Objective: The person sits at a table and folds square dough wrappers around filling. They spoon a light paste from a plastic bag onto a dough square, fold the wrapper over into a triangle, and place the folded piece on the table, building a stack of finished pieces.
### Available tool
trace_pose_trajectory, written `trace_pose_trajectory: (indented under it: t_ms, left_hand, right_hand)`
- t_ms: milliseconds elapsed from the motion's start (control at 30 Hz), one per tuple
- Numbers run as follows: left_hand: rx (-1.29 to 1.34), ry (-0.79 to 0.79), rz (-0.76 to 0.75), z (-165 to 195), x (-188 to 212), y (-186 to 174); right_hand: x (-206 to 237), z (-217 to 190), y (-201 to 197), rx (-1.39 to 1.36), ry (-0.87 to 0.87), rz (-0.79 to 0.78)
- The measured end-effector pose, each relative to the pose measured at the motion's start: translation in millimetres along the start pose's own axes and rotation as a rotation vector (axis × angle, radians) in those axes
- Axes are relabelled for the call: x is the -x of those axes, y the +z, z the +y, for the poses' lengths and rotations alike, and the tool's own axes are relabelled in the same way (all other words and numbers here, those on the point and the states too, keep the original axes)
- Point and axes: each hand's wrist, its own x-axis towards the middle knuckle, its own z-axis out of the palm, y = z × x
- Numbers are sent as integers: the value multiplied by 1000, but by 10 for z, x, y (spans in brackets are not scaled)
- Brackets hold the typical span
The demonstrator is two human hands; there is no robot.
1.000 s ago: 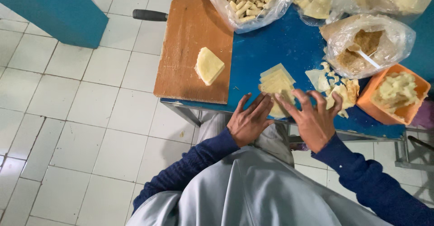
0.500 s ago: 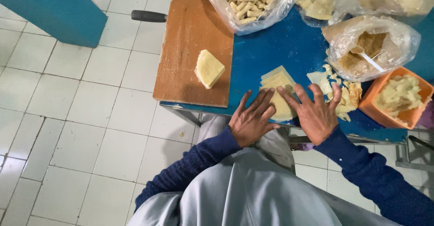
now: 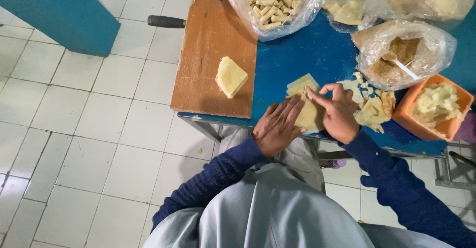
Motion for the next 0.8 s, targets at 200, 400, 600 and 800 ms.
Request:
trace_pose_trajectory:
  t_ms: [200, 400, 600, 800]
  left_hand:
    - [-38, -90, -32, -74, -76, 153]
    - [-23, -98, -48, -71, -92, 96]
    - [-2, -113, -37, -42, -123, 42]
    - [-116, -42, 49, -104, -166, 71]
  right_hand:
    - [73, -95, 17, 721, -110, 24]
    - [29, -29, -254, 789, -109, -64]
    - [99, -17, -261, 819, -172, -163]
    - [-74, 110, -108, 876, -163, -143]
